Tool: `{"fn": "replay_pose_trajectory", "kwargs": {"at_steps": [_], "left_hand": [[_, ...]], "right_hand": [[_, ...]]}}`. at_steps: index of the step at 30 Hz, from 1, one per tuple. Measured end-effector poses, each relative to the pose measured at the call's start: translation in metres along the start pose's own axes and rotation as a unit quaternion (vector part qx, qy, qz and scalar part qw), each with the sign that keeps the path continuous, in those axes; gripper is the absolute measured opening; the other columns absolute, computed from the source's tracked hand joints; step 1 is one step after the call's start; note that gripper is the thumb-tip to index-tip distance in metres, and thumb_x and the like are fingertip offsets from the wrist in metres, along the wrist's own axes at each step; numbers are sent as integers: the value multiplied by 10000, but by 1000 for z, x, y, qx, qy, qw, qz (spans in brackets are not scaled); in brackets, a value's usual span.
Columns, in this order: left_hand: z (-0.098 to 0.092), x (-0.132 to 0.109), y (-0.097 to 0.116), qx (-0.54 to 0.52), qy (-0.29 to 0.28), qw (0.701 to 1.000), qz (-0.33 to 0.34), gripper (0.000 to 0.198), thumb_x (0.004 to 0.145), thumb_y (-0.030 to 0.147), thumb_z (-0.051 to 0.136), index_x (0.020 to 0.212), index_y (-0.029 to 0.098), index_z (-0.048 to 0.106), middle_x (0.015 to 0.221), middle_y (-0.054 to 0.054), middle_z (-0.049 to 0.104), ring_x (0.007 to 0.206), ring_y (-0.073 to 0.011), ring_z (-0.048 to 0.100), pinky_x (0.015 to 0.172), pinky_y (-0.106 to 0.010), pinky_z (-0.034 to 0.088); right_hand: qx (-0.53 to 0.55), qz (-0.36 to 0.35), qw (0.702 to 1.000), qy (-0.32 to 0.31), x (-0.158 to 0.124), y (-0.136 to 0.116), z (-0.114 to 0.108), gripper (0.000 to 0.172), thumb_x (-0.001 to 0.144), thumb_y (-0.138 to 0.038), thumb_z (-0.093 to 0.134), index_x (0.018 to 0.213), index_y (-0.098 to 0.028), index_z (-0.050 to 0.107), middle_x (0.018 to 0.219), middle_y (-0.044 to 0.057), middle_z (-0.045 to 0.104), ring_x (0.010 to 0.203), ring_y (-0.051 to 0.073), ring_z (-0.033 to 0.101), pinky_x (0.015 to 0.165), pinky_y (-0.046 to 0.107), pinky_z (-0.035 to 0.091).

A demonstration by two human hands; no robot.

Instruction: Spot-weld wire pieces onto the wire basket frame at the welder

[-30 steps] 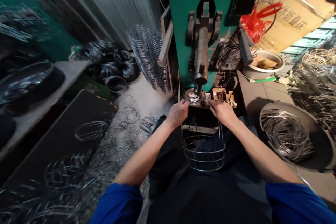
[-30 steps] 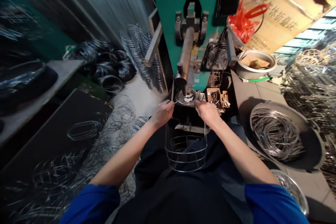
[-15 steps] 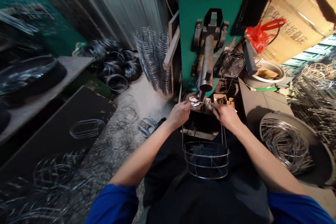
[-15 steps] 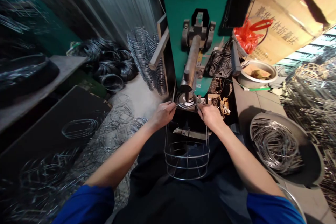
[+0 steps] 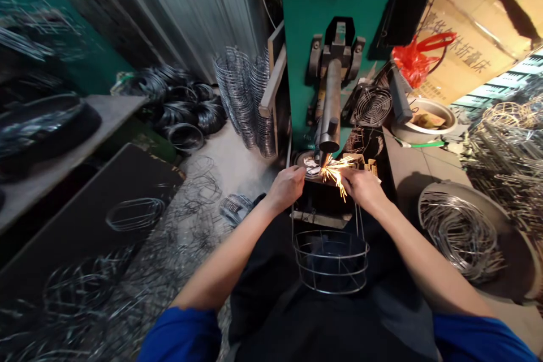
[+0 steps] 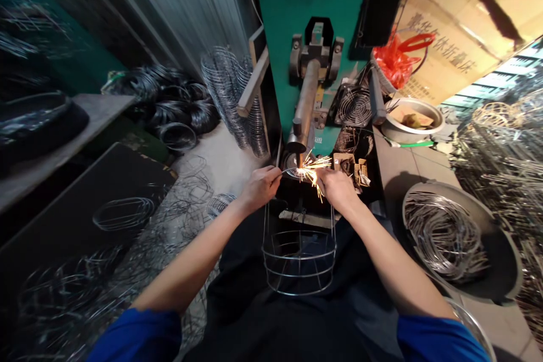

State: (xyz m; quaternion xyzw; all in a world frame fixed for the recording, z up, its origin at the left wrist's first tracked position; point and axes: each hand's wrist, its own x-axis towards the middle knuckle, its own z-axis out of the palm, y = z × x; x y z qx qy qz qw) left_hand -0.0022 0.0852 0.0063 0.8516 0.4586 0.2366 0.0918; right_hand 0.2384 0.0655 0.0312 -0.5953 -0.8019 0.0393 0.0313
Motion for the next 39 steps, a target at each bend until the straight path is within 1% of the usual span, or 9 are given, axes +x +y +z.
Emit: {"fn": "replay_pose_trajectory", "kwargs": {"at_steps": [8,14,26,28,31,33,34,37,39], "left_hand": [[-5,4,0,-25,-3,1000,-7,203,905,60,538,739,160,597,724,-40,611,670,-160,568,636,-258,395],[-7,5,2,-30,-12,999,-17,209,912,76,540,731,161,597,711,-37,609,663,-162,566,633,-264,382],[-7,3,2,-72,-2,997,-29,192,890,82,544,729,171,598,714,-40,607,676,-167,575,653,-264,406],[-7,4,4,-86,7,996,-30,189,873,70,546,720,169,597,709,-39,605,677,-167,575,659,-268,411],[-7,0,3,-148,27,987,-54,160,865,110,574,722,166,621,685,-28,594,682,-165,574,677,-273,430],[-3,-13,2,-261,47,958,-106,79,869,237,644,850,165,671,706,-16,607,697,-163,588,682,-272,453],[0,-24,1,-336,55,929,-145,186,858,322,681,962,169,678,747,-15,625,713,-162,603,684,-271,468],[14,-70,7,-541,41,788,-292,582,809,576,697,1233,197,571,941,-63,674,786,-178,666,694,-298,518],[27,-104,19,-629,-13,684,-370,698,792,746,602,1232,207,540,1016,-125,687,823,-220,698,687,-352,545]], "right_hand": [[30,-13,999,0,2,6,1,324,998,-280,476,1199,-174,708,1121,129,747,976,268,711,840,327,517],[65,-18,998,13,2,7,-1,316,977,-237,498,1196,-184,719,1070,122,762,929,266,726,779,322,533],[169,-44,983,60,5,16,9,307,943,-209,510,1121,-159,756,1029,125,768,947,272,727,814,322,535],[212,-15,975,62,2,16,10,288,940,-250,528,1069,-160,769,951,108,771,876,259,732,769,314,534],[323,44,945,29,-13,12,7,327,926,-419,586,957,-153,773,762,57,737,599,197,681,593,278,507],[381,59,922,39,-29,9,1,387,907,-493,601,913,-144,767,685,32,698,491,159,607,514,263,464],[390,56,917,70,-38,8,-3,387,904,-491,602,906,-141,768,687,32,695,504,155,600,517,264,460],[349,34,914,202,-61,3,-17,333,924,-422,590,931,-151,783,774,57,716,665,175,637,635,289,496],[314,28,913,260,-73,-2,-25,322,953,-391,565,990,-161,786,828,72,719,738,183,644,708,313,515]]}}
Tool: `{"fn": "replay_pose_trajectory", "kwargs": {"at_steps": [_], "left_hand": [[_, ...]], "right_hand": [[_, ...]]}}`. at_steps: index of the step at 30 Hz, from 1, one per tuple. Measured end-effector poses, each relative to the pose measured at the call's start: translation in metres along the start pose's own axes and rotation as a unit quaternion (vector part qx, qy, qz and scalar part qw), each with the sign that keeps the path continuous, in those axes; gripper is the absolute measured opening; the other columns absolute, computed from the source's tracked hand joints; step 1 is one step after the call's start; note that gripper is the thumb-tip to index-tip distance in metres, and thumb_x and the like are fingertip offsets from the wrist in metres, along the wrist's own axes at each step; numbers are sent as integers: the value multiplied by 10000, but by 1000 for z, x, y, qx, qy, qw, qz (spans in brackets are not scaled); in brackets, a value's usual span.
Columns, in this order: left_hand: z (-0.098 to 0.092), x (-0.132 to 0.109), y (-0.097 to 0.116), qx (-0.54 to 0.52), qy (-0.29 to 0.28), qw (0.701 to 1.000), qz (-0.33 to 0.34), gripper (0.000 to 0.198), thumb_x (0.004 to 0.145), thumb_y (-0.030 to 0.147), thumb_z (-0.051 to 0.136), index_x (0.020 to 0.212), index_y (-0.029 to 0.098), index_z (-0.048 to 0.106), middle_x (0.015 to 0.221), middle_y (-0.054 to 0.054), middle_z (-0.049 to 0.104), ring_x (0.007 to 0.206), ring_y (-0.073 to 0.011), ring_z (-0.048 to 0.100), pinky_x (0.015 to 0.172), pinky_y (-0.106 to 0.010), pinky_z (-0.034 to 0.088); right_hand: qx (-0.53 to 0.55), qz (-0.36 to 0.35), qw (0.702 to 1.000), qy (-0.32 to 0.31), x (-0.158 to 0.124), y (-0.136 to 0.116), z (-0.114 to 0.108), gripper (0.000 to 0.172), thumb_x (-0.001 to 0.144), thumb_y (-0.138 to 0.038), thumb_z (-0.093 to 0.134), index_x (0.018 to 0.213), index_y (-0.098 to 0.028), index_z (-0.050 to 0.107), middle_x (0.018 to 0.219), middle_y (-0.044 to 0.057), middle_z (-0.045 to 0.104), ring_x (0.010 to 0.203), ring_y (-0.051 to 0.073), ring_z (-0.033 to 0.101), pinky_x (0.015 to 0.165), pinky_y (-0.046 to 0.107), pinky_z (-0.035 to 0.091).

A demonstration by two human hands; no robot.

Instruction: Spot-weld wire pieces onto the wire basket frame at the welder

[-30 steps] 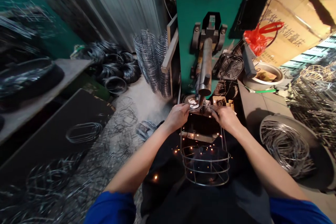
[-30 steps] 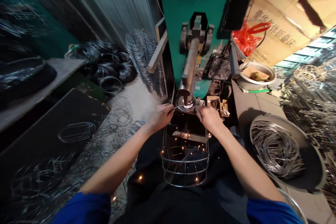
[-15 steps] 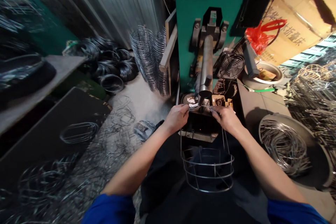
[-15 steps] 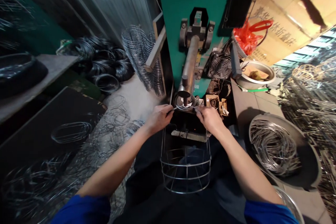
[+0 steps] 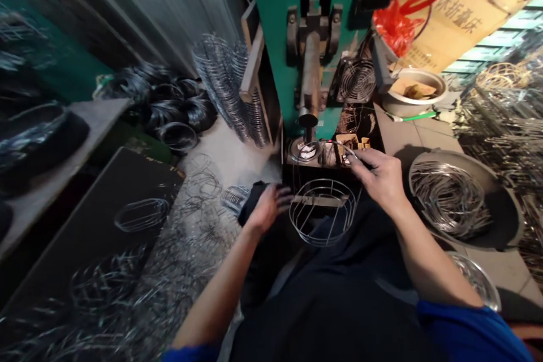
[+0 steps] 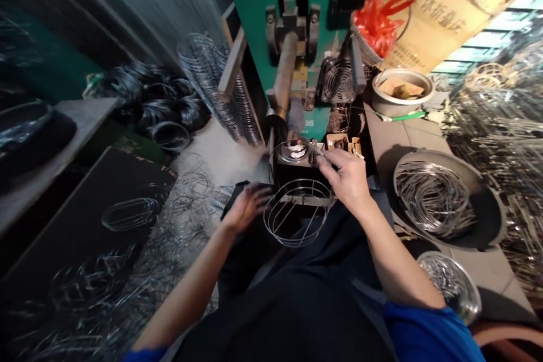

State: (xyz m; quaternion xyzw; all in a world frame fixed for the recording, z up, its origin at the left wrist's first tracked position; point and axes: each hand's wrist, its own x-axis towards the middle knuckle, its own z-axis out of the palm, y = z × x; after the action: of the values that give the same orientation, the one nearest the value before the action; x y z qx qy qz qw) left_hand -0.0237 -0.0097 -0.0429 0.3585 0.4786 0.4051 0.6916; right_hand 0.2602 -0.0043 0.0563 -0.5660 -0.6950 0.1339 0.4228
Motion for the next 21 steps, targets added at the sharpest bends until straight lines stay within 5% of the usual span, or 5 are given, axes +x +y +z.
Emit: {"fn": "replay_pose_trajectory", "kwargs": {"at_steps": [4,10,13,16,21], "left_hand": [[15,-31,-39,-113,-99,981,-121,735,722,790,638,1170,209,583,1118,-166,693,919,-288,714,748,-433,577],[45,-15,-43,-113,40,987,-108,545,517,258,906,983,161,642,844,-9,712,575,-100,618,684,-294,603],[51,-1,-47,-78,111,985,-105,621,434,137,880,992,186,614,776,29,706,568,-99,614,617,-261,602],[55,5,-50,-49,141,984,-96,608,390,94,855,931,187,593,726,56,683,561,-91,609,547,-193,569],[65,6,-50,1,128,986,-104,540,384,129,851,858,168,596,714,49,665,543,-75,588,482,-129,506]], "right_hand": [[-25,-10,999,45,-18,-12,-5,340,999,-396,518,1133,-194,757,972,91,719,878,200,668,846,349,546],[-131,151,979,41,-100,73,-51,388,987,-442,558,1278,-204,654,1183,105,681,1096,215,640,982,329,500],[-312,466,827,-46,-189,134,-100,335,1035,-349,442,1225,-175,656,1189,121,687,1113,196,641,973,296,478],[-338,609,712,-87,-273,167,-123,283,960,-234,532,1146,-83,684,1060,196,717,990,247,692,859,332,513],[-307,699,639,-97,-333,188,-109,267,903,-194,580,1110,-86,710,1054,216,722,941,252,716,789,307,518]]}}
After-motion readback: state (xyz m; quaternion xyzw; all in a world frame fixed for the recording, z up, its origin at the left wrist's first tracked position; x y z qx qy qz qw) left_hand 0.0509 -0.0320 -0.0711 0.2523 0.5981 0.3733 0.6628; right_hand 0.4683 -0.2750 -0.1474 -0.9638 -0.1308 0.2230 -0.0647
